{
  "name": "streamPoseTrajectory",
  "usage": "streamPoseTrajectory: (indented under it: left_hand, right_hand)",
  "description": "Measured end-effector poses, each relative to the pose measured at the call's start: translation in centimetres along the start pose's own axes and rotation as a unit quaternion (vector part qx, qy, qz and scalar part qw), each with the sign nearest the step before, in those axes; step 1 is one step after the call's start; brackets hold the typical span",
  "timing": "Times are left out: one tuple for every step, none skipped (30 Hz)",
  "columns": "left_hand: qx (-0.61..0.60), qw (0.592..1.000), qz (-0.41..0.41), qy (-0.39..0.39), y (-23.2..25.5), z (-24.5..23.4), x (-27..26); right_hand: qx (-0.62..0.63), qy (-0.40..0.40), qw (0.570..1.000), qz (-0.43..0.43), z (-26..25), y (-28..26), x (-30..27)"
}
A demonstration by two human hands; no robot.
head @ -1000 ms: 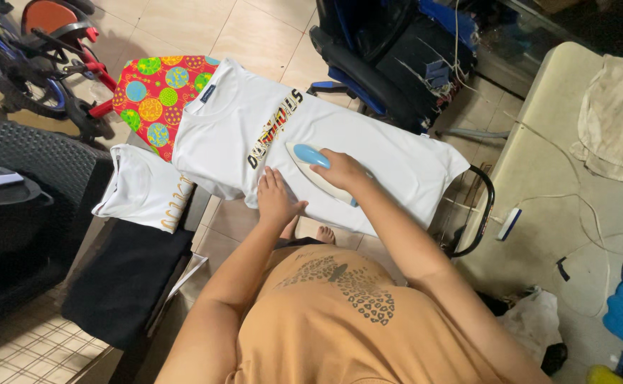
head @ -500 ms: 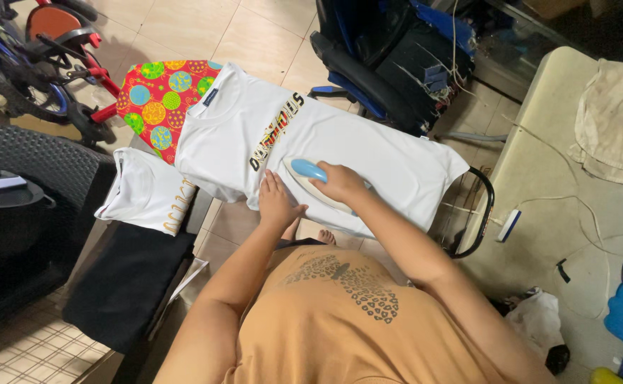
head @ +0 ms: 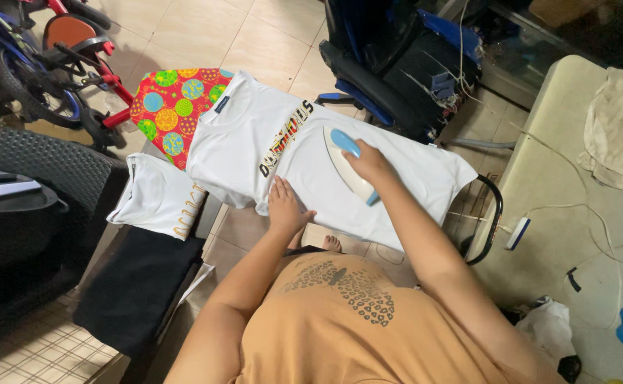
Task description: The person irons a white shirt on a colorful ironing board by spreading the fabric, smoothing it with their hands, and moving an iron across various sections of the shirt.
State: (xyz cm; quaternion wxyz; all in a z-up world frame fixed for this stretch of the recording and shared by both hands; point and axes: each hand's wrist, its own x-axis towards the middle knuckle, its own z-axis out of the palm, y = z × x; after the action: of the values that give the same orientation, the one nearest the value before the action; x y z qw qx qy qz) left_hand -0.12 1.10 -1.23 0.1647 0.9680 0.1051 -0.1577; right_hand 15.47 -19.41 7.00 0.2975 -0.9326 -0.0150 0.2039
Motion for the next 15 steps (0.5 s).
streamPoseTrajectory:
  left_hand:
    - [-0.003, 1.000, -0.001, -0.001, 0.1, 0.1, 0.0]
    - [-0.007, 1.000, -0.002, -0.002, 0.0, 0.1, 0.0]
    - [-0.011, 1.000, -0.002, -0.001, 0.0, 0.1, 0.0]
    - [-0.016, 1.000, -0.002, 0.000, 0.0, 0.2, 0.1]
    - [-0.019, 1.000, -0.001, -0.002, -0.2, 0.3, -0.1]
    - [-0.023, 1.000, 0.003, 0.006, -0.2, 0.5, -0.1]
    - [-0.026, 1.000, 0.009, 0.013, -0.3, 0.6, -0.1]
    - [-0.028, 0.999, 0.015, 0.020, -0.2, 0.6, -0.1]
    - [-0.028, 0.999, 0.014, 0.017, -0.2, 0.5, 0.0]
    - [-0.027, 0.999, 0.014, 0.013, -0.1, 0.4, 0.0]
    - [-0.026, 1.000, 0.012, 0.008, -0.2, 0.3, -0.1]
    - [-0.027, 1.000, 0.011, 0.007, -0.2, 0.2, -0.2]
    - [-0.029, 1.000, 0.010, 0.005, -0.1, 0.1, -0.2]
    - [-0.031, 0.999, 0.009, 0.004, 0.0, 0.0, -0.2]
    - [-0.032, 0.999, 0.012, 0.007, 0.1, 0.0, -0.2]
  right_hand:
    - [-0.009, -0.022, 0.999, 0.029, 0.1, 0.1, -1.2]
    - [-0.019, -0.044, 0.997, 0.057, 0.0, 0.3, -2.8]
    - [-0.029, -0.066, 0.994, 0.084, -0.4, 0.1, -3.6]
    - [-0.041, -0.058, 0.994, 0.081, -0.9, -0.3, -3.6]
    - [-0.052, -0.052, 0.994, 0.079, -1.3, -0.5, -3.7]
    - [-0.062, -0.046, 0.994, 0.077, -1.6, -0.6, -3.6]
    - [-0.060, -0.036, 0.993, 0.091, -1.8, -0.8, -3.1]
    - [-0.057, -0.026, 0.993, 0.104, -1.9, -0.8, -2.3]
    - [-0.054, -0.014, 0.992, 0.116, -2.1, -0.7, -1.4]
    - [-0.049, -0.003, 0.992, 0.119, -2.4, -0.1, -0.6]
    - [-0.044, 0.006, 0.992, 0.121, -2.5, 0.8, 0.1]
    - [-0.039, 0.015, 0.991, 0.124, -2.5, 2.0, 0.5]
    - [-0.039, 0.044, 0.991, 0.119, -2.5, 3.5, 0.5]
    - [-0.040, 0.072, 0.990, 0.114, -2.7, 5.1, 0.3]
    - [-0.042, 0.101, 0.988, 0.109, -3.2, 6.7, -0.1]
